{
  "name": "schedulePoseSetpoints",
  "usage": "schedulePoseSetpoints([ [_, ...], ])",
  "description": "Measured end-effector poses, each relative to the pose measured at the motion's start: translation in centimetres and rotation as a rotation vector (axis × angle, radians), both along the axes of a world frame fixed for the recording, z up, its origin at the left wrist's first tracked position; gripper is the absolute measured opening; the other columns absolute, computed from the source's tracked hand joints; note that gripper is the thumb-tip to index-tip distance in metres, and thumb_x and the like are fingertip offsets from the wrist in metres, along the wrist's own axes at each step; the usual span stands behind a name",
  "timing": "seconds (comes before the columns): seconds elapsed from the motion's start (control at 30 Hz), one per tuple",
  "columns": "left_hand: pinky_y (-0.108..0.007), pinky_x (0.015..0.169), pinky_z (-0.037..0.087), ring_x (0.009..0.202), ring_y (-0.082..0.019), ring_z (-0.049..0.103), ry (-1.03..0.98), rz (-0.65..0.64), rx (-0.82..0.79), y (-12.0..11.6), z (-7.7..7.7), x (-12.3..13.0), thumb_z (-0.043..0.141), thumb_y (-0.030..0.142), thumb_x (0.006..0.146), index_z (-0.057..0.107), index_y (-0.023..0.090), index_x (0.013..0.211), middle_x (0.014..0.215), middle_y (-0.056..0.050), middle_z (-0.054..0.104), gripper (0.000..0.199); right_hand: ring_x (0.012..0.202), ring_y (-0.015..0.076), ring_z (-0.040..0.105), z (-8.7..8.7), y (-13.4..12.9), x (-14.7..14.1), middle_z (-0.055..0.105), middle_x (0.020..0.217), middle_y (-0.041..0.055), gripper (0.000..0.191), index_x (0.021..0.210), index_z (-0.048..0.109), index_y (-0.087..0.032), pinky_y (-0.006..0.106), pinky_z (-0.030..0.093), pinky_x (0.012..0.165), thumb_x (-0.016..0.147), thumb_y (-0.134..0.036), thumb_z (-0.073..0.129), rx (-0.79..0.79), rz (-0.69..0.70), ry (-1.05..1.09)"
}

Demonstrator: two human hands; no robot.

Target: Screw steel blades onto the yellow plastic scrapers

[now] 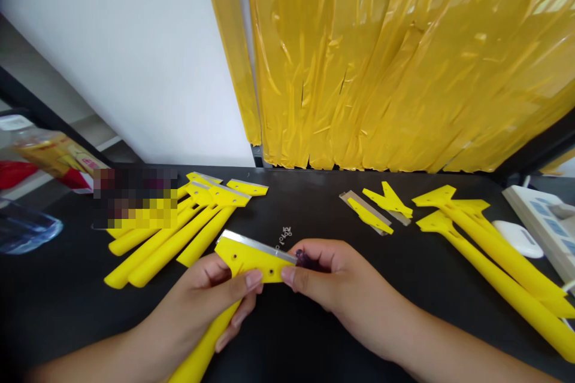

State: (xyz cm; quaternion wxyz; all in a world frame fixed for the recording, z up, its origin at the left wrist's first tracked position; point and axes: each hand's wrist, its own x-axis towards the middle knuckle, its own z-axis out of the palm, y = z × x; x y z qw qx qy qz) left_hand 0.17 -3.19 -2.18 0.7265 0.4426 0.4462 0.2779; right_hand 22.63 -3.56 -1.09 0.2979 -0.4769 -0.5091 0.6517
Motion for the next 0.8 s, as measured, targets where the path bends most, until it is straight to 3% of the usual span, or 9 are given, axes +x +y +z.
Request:
schedulePoseSetpoints([
  [0.27, -0.016, 0.039, 0.034, 0.037, -0.005, 0.044, -0.081, -0.062, -0.105, 0.52, 0.06, -0.18, 0.073, 0.048, 0.09, 0.064, 0.016, 0.085, 0.056, 0.003, 0.056, 0.033, 0.063, 0.0097, 0.034, -0.44, 0.16, 0.17, 0.051, 0.073, -0.0051, 0.035, 0.088, 0.068, -0.018, 0.025, 0.026, 0.056, 0.092, -0.052, 0.075, 0.054, 0.043, -0.037],
  [0.43, -0.016, 0.039, 0.032, 0.037, -0.005, 0.044, -0.034, -0.069, -0.062, 0.42, 0.11, -0.08, 0.072, 0.048, 0.091, 0.064, 0.016, 0.086, 0.056, 0.002, 0.059, 0.033, 0.063, 0.0096, 0.034, -0.23, 0.02, 0.15, 0.051, 0.072, -0.0054, 0.027, 0.087, 0.069, -0.018, 0.024, 0.025, 0.056, 0.093, -0.044, 0.075, 0.043, 0.039, -0.03],
  [0.6, -0.016, 0.039, 0.032, 0.037, -0.006, 0.043, 0.027, -0.054, -0.026, 0.28, 0.51, 0.08, 0.07, 0.047, 0.092, 0.067, 0.015, 0.09, 0.053, 0.002, 0.059, 0.032, 0.059, 0.0089, 0.029, -0.16, 0.11, 0.05, 0.046, 0.069, -0.007, 0.03, 0.085, 0.069, -0.018, 0.025, 0.021, 0.051, 0.088, -0.046, 0.079, 0.01, 0.026, -0.001],
  [0.8, -0.017, 0.039, 0.033, 0.037, -0.006, 0.044, 0.03, -0.057, -0.018, 0.38, 0.38, -0.18, 0.072, 0.046, 0.09, 0.069, 0.015, 0.082, 0.053, 0.003, 0.056, 0.032, 0.062, 0.0102, 0.032, 0.01, 0.23, 0.15, 0.048, 0.07, -0.006, 0.035, 0.079, 0.066, -0.017, 0.025, 0.024, 0.056, 0.087, -0.049, 0.079, -0.02, 0.06, -0.046],
])
